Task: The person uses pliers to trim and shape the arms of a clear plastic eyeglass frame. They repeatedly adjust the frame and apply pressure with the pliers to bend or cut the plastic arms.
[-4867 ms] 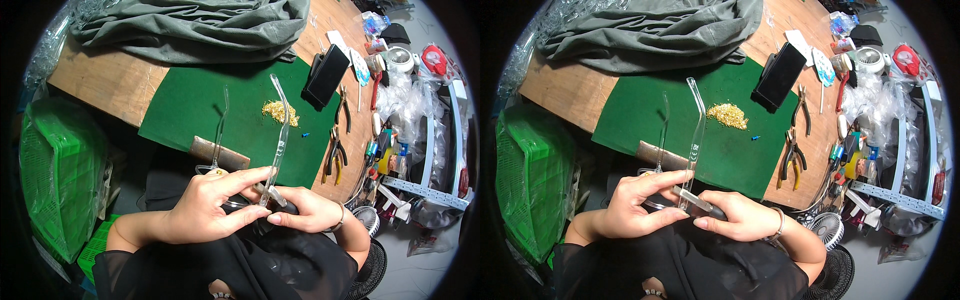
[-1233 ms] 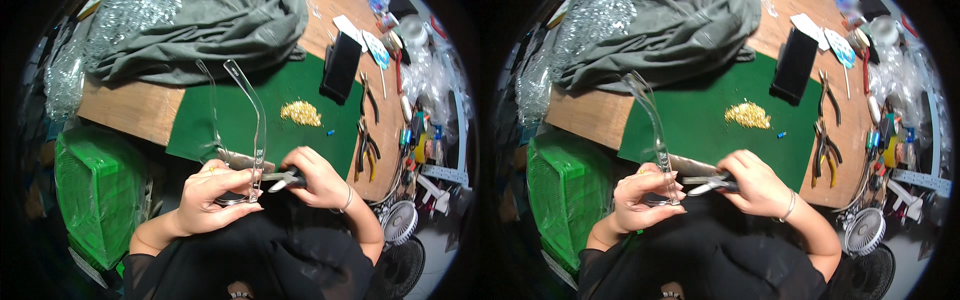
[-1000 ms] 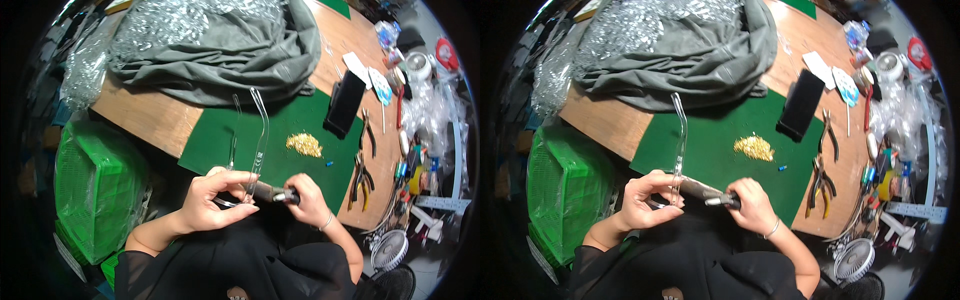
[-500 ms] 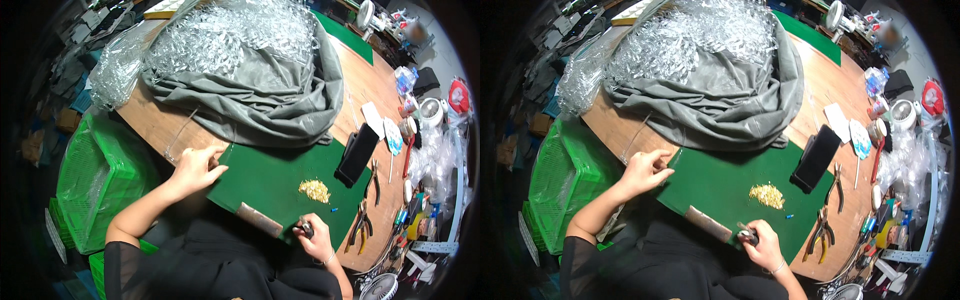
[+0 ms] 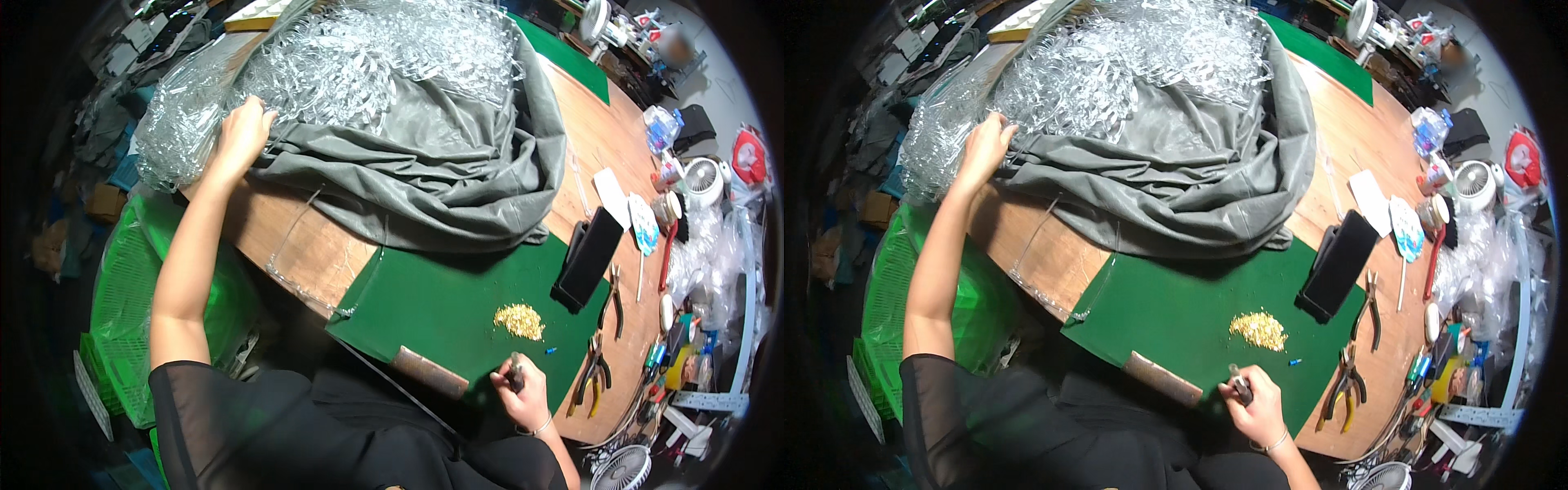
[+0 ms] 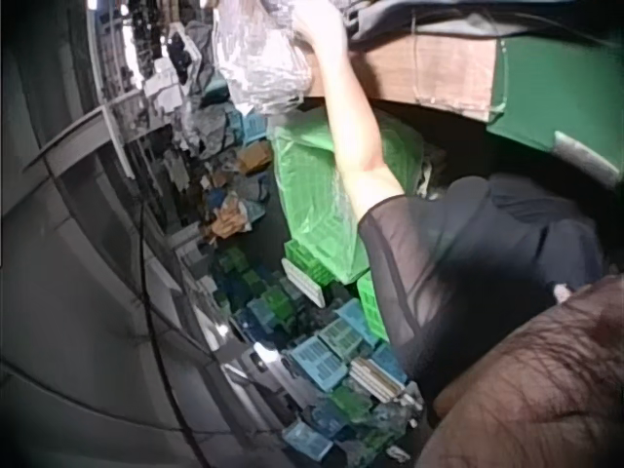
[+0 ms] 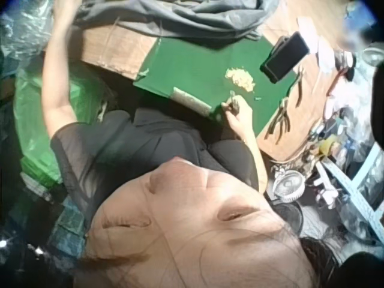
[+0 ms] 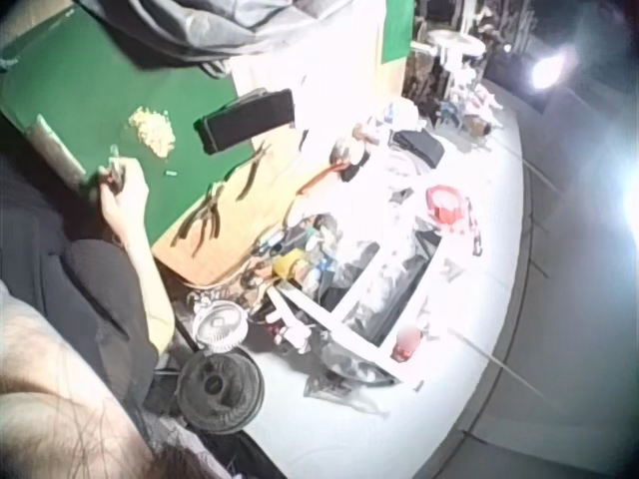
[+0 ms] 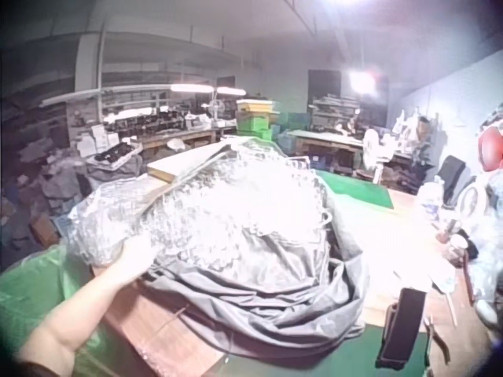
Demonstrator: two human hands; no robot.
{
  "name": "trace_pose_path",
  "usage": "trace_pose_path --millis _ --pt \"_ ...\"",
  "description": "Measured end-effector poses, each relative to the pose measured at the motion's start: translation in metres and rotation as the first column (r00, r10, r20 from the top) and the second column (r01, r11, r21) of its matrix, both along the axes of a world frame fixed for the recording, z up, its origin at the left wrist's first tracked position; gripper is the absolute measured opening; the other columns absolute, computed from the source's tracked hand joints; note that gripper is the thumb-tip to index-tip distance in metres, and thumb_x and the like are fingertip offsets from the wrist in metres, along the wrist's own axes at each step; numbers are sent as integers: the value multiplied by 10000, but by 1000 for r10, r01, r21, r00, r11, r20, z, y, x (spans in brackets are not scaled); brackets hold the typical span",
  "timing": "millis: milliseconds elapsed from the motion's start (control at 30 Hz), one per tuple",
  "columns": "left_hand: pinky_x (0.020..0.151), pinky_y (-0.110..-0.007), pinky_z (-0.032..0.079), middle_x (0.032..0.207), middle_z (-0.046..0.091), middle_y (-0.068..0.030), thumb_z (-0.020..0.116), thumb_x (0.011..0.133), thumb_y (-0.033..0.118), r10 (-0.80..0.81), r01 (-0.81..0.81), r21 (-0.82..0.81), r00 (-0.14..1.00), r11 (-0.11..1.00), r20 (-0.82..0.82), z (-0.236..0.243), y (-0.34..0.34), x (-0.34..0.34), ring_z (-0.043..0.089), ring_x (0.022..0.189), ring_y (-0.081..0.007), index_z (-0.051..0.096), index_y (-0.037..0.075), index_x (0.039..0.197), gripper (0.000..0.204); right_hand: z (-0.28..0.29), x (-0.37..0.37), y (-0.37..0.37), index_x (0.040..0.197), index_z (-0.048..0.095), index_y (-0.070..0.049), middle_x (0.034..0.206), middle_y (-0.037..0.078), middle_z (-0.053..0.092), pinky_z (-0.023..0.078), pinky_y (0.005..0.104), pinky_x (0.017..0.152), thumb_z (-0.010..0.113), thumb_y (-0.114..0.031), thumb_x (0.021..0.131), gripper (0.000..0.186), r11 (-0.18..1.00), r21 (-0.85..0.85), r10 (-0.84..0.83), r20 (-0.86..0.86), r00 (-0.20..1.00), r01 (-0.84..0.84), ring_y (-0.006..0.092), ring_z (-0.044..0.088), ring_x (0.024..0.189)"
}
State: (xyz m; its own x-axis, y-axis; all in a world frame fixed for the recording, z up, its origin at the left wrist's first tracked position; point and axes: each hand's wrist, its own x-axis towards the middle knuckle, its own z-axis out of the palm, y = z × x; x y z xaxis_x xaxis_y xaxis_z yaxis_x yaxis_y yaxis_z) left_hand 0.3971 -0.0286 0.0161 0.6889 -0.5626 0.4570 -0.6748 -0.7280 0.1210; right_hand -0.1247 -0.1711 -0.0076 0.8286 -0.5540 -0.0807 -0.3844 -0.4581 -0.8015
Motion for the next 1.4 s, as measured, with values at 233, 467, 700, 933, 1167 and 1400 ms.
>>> trace_pose_path --millis 233,467,700,933,1167,1400 --pt "635 -229 497 749 573 -12 478 960 271 -693 -49 -740 313 671 -649 81 -16 -123 522 605 -62 550 72 974 213 4 -3 -3 911 550 -26 853 140 558 462 378 677 656 -39 687 248 923 -336 131 -177 975 -185 310 561 751" --pt "654 -314 528 875 634 -223 578 882 229 -880 -193 -866 -222 461 -419 80 36 -254 647 585 -209 255 -52 1226 550 -17 10 11 1192 505 17 1207 137 529 437 341 693 604 -85 647 563 688 -676 -3 -365 931 -263 246 538 762" --pt "636 -321 553 965 621 -289 840 632 176 -853 -433 -736 -298 521 -429 56 36 -321 645 560 -230 228 -52 1274 916 15 -11 -13 931 550 -35 831 141 569 444 414 714 657 -72 700 257 835 -551 -117 -178 977 0 322 561 818" --pt "672 -381 551 1099 579 -287 754 754 136 -869 -562 -663 -304 495 -391 48 44 -344 653 633 -243 159 10 1351 852 -26 -1 -16 869 581 -31 757 158 583 455 424 694 643 -79 733 157 872 -479 -211 -173 962 105 336 572 765" --pt "881 -316 479 1196 556 -206 662 783 -71 -865 -220 -883 -397 415 -307 28 46 -355 607 992 -190 318 -62 1339 654 -28 2 -21 870 584 -48 794 132 572 433 405 682 670 -127 737 177 919 -387 -169 -222 960 72 312 558 757" --pt "704 -186 506 1339 439 -212 628 762 -138 -801 -173 -808 -354 563 -483 9 37 -376 624 908 -120 222 15 1412 782 -33 2 -11 876 585 -81 799 79 552 398 383 664 668 -98 713 184 836 -548 -135 -155 979 28 265 549 760"
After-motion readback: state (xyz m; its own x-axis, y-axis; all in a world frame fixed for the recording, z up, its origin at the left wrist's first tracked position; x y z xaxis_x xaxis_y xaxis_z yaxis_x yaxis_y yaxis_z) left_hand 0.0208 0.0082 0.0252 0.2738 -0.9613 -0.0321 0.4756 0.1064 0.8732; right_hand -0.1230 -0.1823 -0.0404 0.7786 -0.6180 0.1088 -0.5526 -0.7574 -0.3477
